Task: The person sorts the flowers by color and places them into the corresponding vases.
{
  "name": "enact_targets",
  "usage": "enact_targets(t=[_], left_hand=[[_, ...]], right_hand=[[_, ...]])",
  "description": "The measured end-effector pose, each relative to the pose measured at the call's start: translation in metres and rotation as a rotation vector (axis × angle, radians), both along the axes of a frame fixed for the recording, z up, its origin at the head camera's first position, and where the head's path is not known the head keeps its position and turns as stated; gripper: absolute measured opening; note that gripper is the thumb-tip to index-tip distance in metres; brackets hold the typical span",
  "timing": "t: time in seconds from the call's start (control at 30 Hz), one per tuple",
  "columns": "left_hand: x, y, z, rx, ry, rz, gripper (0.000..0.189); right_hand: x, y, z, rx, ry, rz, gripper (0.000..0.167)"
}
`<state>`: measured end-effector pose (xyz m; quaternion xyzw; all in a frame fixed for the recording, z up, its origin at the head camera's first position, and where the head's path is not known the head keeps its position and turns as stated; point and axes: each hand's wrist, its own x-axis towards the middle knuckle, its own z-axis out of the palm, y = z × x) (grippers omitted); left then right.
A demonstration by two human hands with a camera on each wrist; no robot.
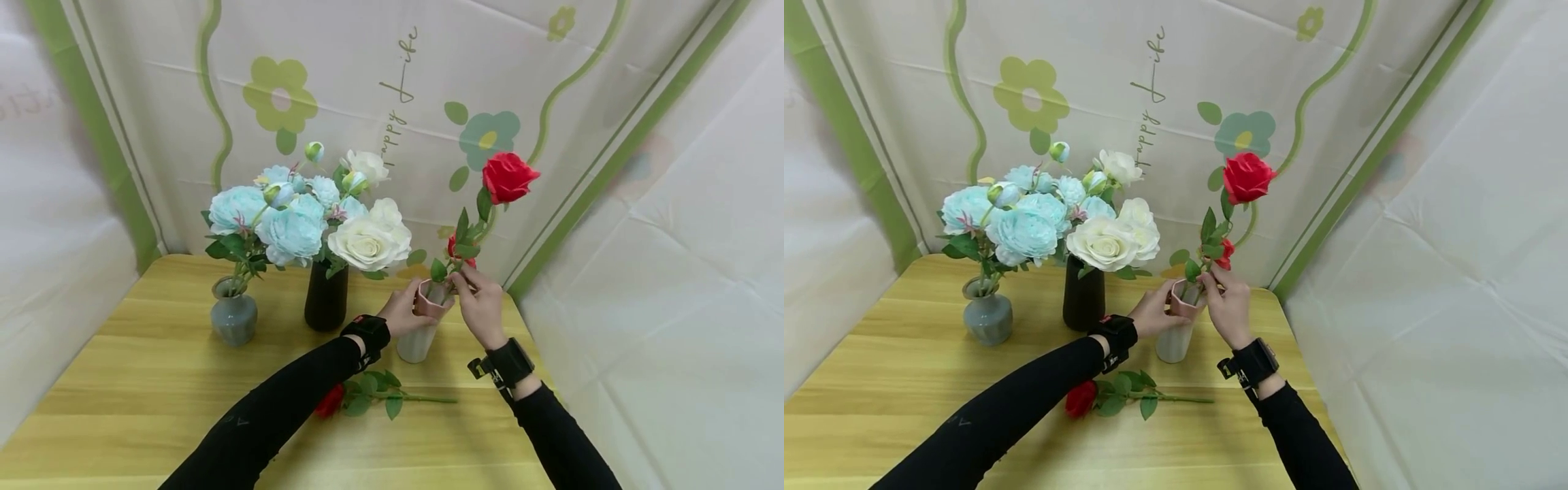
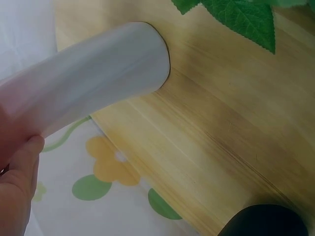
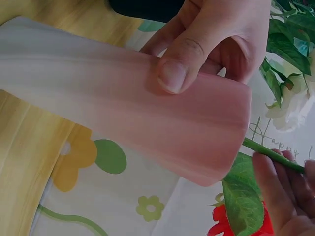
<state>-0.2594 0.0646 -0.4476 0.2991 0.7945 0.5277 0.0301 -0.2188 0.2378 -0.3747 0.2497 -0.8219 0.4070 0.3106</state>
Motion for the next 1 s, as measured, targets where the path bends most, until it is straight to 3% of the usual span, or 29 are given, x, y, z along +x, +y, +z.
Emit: enact_targets(t=[0.33,0.47,0.63,0.83,1.0], left_hand=[[-0.001,-0.002,0.000,-0.061,0.025,0.036,0.078],[0.000,-0.001,-0.002,-0.058,0.018,0.017,0.076],[-0.002,0.001,-0.002,-0.074,0.011,0.021,0.074],[-0.002,0.001,0.001,-0.092,-0.019,0.043,0.075],[-0.001,0.000,0.001,-0.078,-0.011,0.036,0.076]], right_hand=[[-0.010,-0.004,-0.003,0.209,-0.091,-0.020,0.014],[-0.006,0.001,-0.005,0.229,-0.086,-0.026,0.017],[0.005,0.010,-0.006,0.182,0.007,-0.059,0.032],[0.017,0.014,-0.019,0.152,0.172,-0.080,0.016],[0.028,0.014,-0.035,0.201,0.241,0.035,0.013]])
